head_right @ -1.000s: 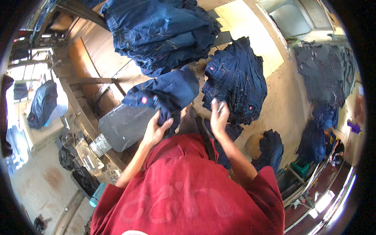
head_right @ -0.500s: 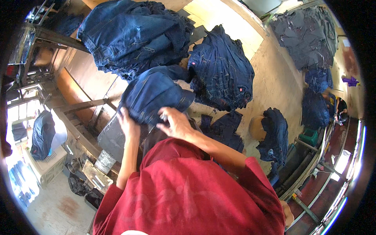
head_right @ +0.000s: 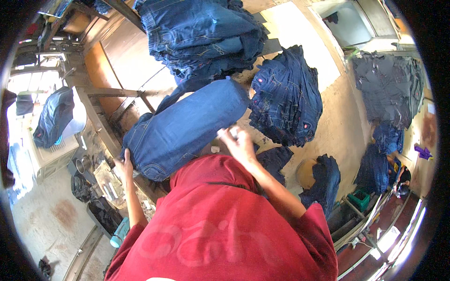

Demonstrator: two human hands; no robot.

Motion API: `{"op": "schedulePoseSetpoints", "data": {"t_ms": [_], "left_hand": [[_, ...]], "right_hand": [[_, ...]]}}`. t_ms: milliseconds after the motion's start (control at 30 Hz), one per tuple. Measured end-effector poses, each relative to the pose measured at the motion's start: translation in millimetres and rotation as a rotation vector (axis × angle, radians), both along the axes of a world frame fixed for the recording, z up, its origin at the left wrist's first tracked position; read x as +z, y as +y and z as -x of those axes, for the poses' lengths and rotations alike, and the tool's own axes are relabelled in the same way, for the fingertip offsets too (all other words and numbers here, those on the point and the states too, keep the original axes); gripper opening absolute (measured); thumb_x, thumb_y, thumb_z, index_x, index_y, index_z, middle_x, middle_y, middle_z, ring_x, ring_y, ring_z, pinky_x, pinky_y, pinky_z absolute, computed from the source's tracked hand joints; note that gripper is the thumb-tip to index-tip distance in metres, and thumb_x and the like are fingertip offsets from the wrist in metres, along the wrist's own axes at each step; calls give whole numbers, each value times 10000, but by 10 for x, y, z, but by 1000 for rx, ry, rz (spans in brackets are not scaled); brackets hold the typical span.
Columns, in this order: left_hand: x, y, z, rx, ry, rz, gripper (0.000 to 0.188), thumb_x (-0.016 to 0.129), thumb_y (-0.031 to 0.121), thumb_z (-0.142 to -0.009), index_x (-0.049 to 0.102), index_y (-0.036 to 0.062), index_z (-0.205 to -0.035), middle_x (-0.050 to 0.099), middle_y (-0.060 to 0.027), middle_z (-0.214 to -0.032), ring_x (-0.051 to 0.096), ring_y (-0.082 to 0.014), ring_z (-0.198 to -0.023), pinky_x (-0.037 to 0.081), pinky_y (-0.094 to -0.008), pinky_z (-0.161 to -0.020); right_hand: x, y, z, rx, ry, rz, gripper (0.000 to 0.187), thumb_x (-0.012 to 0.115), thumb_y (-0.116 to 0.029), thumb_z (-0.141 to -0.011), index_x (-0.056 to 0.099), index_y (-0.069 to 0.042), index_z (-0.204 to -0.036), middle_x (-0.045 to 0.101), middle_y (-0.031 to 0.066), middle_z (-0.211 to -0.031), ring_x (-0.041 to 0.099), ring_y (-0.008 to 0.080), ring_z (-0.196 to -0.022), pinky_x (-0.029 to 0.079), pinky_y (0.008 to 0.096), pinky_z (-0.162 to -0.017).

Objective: The person scrapes loose threads and lint off denim jeans using a small handheld tool. They repeatedly pick up jeans from a pile, scrape the surface, and place them back down.

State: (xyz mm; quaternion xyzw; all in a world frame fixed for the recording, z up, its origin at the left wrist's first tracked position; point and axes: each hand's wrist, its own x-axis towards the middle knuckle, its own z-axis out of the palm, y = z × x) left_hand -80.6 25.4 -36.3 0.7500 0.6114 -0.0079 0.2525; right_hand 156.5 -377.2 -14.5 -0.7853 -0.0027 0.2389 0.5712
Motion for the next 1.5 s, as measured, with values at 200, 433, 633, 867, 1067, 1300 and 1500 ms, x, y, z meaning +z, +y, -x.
{"op": "schedulePoseSetpoints", "data": {"t_ms": [200, 433, 633, 867, 1067, 1300, 1500], "left_hand": [[268, -135, -1816, -636, -355, -219, 568, 846, 313, -953, 642, 24, -1396, 714, -228, -1282, 672, -410, -1237, 527, -509, -1077], [-607, -429, -2927, -1139, 39, 653, 697, 559, 633, -1092, 749, -7, -1294, 755, -282, -1260, 713, -380, -1236, 539, -456, -1069], [-880, -333, -2933, -1150, 38, 307, 759, 530, 656, -1095, 791, -39, -937, 743, -313, -871, 772, -419, -809, 583, -530, -774], [-1133, -328, -3063, -1209, -501, 27, 521, 611, 523, -1094, 783, 50, -958, 748, -194, -731, 758, -404, -674, 613, -482, -629], [-947, -348, -2902, -1124, -516, 51, 550, 705, 544, -1034, 703, 61, -770, 660, -202, -596, 712, -414, -578, 582, -502, -579], [-1147, -304, -3013, -1213, -618, -127, 585, 764, 511, -1000, 640, 103, -599, 613, -158, -511, 665, -323, -458, 524, -409, -454], [-1415, -340, -3021, -1189, -608, -228, 508, 760, 430, -1020, 702, 94, -643, 593, -174, -495, 644, -342, -432, 522, -444, -443]], "right_hand": [[-443, -91, -686, -895, 690, -106, 425, 870, -514, -944, 622, -180, -858, 287, -104, -598, 299, 57, -447, 267, 283, -432], [-1107, -297, -909, -1067, 652, -337, 519, 812, -298, -1018, 418, -245, -684, 296, -77, -577, 296, 103, -461, 297, 297, -487], [-881, -307, -708, -766, 447, -112, 293, 761, -380, -1054, 611, -129, -1031, 479, -58, -737, 457, 57, -579, 393, 234, -507], [-55, 951, -178, 245, -407, 433, 274, 758, -143, -1030, 592, -104, -1246, 760, 126, -879, 752, 245, -702, 580, 402, -606], [-40, 1704, 121, 362, -688, 323, 195, 817, -67, -954, 748, -66, -1136, 796, 91, -861, 746, 222, -640, 585, 346, -592], [-168, 1859, 63, 422, -779, 456, 158, 816, -80, -928, 783, -99, -1081, 772, 61, -789, 701, 207, -585, 571, 338, -573], [-319, 1915, 11, 575, -687, 599, 130, 787, -93, -918, 768, -92, -1047, 712, 31, -692, 674, 206, -566, 541, 350, -533]]}}
